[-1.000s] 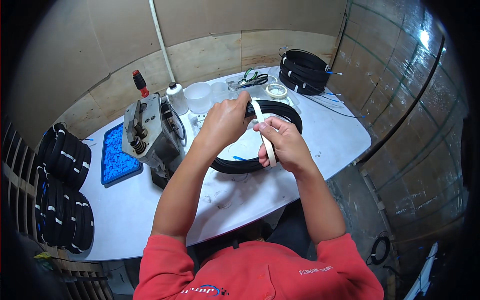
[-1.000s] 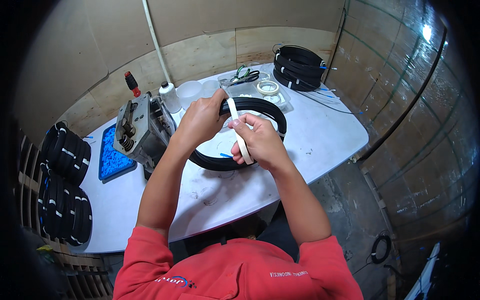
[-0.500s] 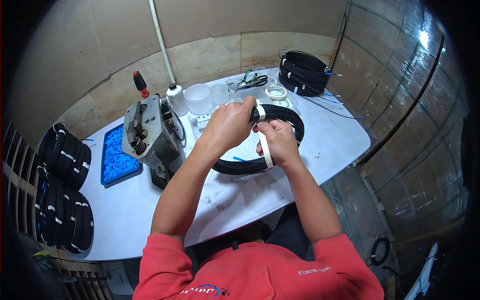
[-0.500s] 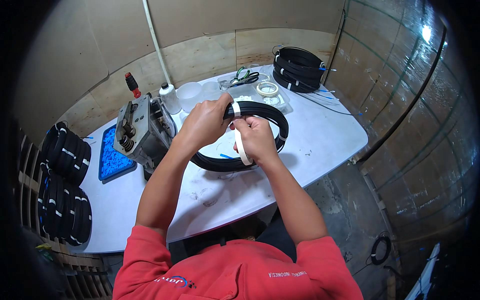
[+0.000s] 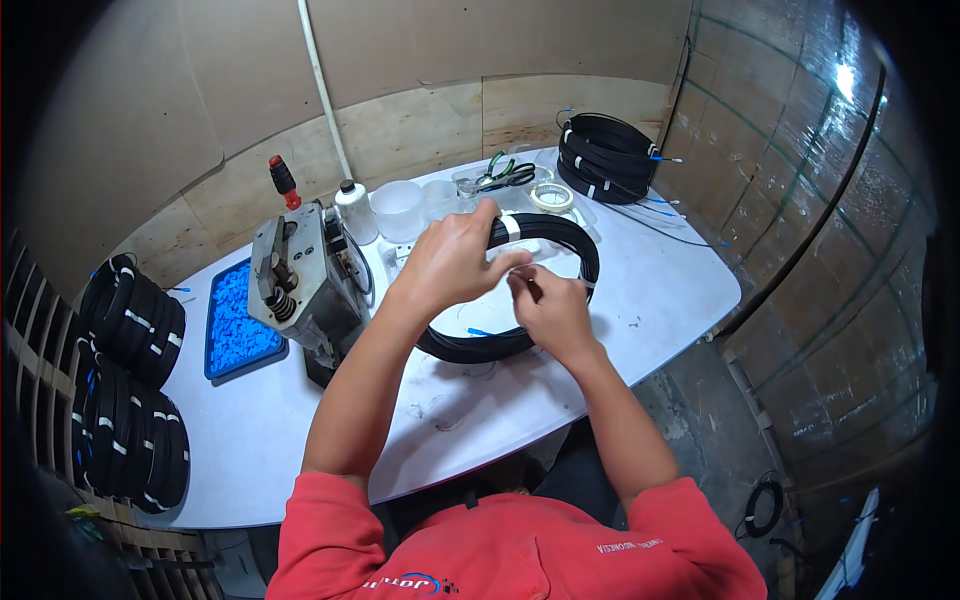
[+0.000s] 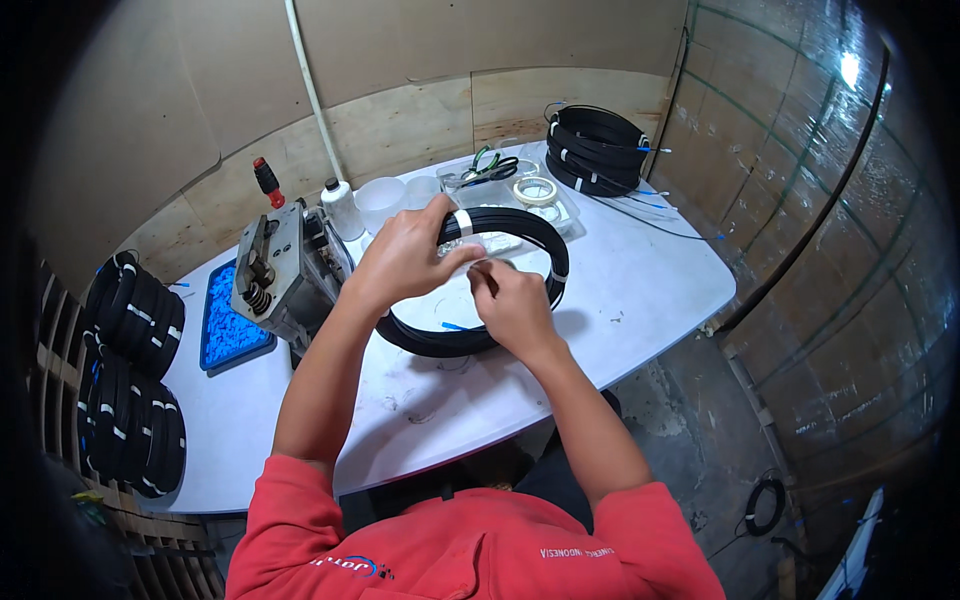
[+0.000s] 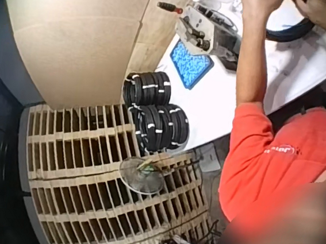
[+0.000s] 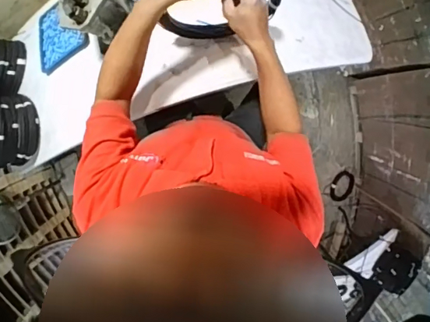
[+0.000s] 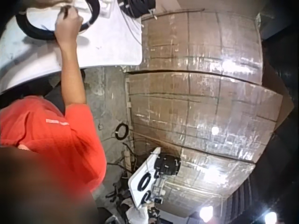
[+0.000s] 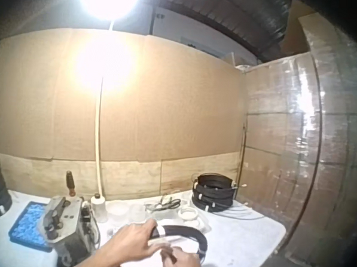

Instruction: Applying white tape labels to sections of a black cable coil at a workstation.

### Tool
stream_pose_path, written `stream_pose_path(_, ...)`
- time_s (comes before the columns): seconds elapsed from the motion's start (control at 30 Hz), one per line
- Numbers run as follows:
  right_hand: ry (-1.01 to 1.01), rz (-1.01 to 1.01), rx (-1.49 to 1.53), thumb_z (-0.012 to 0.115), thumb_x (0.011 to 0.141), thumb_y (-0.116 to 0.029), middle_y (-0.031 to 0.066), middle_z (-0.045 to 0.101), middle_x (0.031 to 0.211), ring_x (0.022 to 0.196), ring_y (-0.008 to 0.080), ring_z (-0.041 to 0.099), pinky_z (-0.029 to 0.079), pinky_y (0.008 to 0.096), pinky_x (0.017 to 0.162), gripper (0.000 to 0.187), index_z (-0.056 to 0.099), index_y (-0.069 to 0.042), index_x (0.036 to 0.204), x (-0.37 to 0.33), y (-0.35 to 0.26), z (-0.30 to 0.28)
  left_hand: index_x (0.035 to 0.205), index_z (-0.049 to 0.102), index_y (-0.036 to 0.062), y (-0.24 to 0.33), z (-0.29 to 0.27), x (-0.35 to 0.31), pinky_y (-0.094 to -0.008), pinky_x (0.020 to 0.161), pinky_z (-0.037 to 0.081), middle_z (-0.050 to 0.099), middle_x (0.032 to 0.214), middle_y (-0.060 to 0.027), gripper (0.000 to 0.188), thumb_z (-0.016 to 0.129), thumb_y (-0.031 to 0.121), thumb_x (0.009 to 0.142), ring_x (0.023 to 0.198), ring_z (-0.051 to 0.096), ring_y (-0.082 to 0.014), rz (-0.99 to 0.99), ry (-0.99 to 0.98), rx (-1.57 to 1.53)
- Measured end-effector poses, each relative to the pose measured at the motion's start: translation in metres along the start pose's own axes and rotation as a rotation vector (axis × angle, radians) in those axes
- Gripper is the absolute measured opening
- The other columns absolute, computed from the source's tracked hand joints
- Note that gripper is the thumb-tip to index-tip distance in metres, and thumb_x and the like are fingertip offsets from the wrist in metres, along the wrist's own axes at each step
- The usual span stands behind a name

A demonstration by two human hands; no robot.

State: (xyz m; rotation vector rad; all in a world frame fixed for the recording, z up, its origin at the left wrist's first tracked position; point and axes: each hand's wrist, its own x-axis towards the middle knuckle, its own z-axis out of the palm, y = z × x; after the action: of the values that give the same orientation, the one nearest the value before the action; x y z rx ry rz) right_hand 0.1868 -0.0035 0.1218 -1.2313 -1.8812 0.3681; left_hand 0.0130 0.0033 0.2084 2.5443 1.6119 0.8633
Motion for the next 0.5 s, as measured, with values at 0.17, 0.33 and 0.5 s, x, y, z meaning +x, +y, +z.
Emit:
stream_pose_path(0.17, 0.341, -0.250, 0.438, 0.066, 0.095, 0.002, 0.0085, 0.072, 0.082, 0.072, 0.0167, 0.075, 0.060, 0.0286, 0.065, 0.041, 0.061, -0.008, 0.134, -0.018, -0.018, -0.042, 0.105, 0.058, 0.0014, -0.015, 0.006, -0.002, -0.0510, 0.067, 0.051, 0.067, 0.073, -0.0222, 0.041, 0.075, 0.035, 0.089, 0.075, 0.067, -0.0454, -0.035, 0.018, 0.007)
stream_pose_path(0.33, 0.514, -0.553, 0.131, 0.062, 0.091, 0.012, 0.0121, 0.068, 0.096, 0.085, 0.0182, 0.070, 0.057, 0.0282, 0.075, 0.035, 0.068, -0.004, 0.122, 0.018, -0.010, -0.102, 0.108, 0.059, 0.0027, -0.007, -0.003, -0.002, -0.0498, 0.072, 0.050, 0.066, 0.075, -0.0210, 0.026, 0.067, 0.014, 0.087, 0.078, 0.065, -0.0436, 0.032, -0.010, -0.082)
stream_pose_path(0.5, 0.046, -0.458, -0.065, 0.082, 0.083, -0.029, 0.0174, 0.063, 0.116, 0.103, 0.0355, 0.063, 0.051, 0.0421, 0.093, 0.046, 0.071, -0.008, 0.123, 0.048, 0.003, -0.094, 0.120, 0.056, 0.0019, -0.013, -0.007, -0.001, -0.0480, 0.079, 0.049, 0.066, 0.093, -0.0229, 0.038, 0.061, 0.002, 0.082, 0.092, 0.065, -0.0420, 0.062, -0.105, -0.158)
